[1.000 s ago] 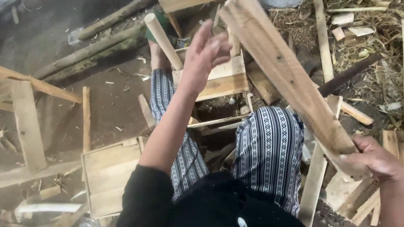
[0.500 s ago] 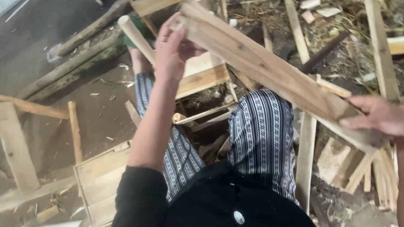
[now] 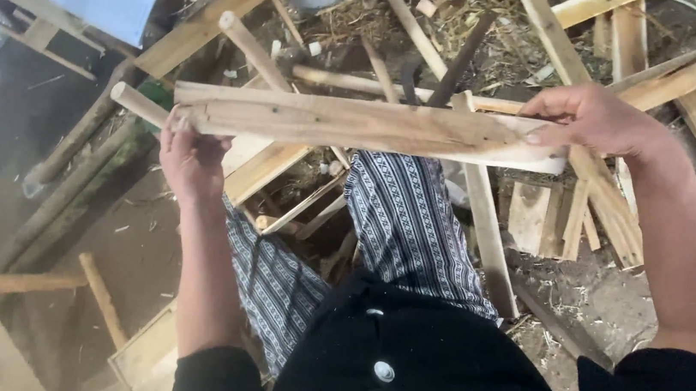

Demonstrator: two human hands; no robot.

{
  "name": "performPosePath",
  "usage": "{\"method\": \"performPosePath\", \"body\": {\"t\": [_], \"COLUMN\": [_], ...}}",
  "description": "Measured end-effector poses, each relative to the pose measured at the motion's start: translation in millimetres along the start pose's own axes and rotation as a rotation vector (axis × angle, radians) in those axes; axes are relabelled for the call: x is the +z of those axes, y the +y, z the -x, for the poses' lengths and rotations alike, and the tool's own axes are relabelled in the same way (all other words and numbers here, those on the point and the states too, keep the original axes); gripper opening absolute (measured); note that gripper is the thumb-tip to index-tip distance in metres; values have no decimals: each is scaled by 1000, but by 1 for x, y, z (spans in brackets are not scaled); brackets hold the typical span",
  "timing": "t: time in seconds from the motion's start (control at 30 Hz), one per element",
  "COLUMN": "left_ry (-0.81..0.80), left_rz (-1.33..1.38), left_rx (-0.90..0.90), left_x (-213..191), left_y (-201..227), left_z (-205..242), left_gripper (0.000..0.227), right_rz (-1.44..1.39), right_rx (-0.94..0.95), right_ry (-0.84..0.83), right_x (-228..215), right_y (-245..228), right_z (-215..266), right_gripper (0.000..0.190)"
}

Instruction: The person sits on the ground assembling a small wooden stool frame. They position a side rail against the frame, hammer nails into the joints, press and fit the pieces together, then lift the frame and fit a long wooden plank across it, aligning it by hand.

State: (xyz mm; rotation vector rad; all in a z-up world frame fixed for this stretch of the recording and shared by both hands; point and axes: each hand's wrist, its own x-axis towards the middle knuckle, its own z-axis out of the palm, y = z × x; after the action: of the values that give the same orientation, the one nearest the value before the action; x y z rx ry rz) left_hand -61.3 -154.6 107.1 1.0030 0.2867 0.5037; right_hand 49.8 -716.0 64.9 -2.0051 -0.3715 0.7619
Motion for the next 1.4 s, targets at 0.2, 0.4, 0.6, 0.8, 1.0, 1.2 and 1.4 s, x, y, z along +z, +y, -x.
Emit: {"method": "performPosePath", "body": {"t": [0.2, 0.4, 0.6, 0.8, 1.0, 1.2, 1.4], "left_ry": [-63, 4, 14, 124, 122, 125, 213], "left_rz": [-5, -237, -39, 71, 173, 310, 427], "left_rx": [-6, 64, 18, -39, -62, 47, -146], "left_x": [-11, -10, -35, -49, -3, 47, 0], "left_y": [-6, -13, -17, -17, 28, 56, -7], "left_z": [7, 3, -17, -33, -69, -129, -248], "left_gripper": [34, 45, 33, 18, 24, 73, 120], "right_rz": [-357, -603, -646, -469, -909, -1248, -1422], "right_rx": [-226, -95, -227, -263, -282, -145, -377], "right_ry": [142, 226, 307, 336, 269, 295, 539], "right_x": [6, 18, 21, 27, 74, 158, 185], "right_y": [65, 76, 68, 98, 42, -9, -80], "right_z": [8, 10, 12, -7, -28, -32, -32], "right_gripper": [40, 43, 45, 63, 50, 57, 55]}}
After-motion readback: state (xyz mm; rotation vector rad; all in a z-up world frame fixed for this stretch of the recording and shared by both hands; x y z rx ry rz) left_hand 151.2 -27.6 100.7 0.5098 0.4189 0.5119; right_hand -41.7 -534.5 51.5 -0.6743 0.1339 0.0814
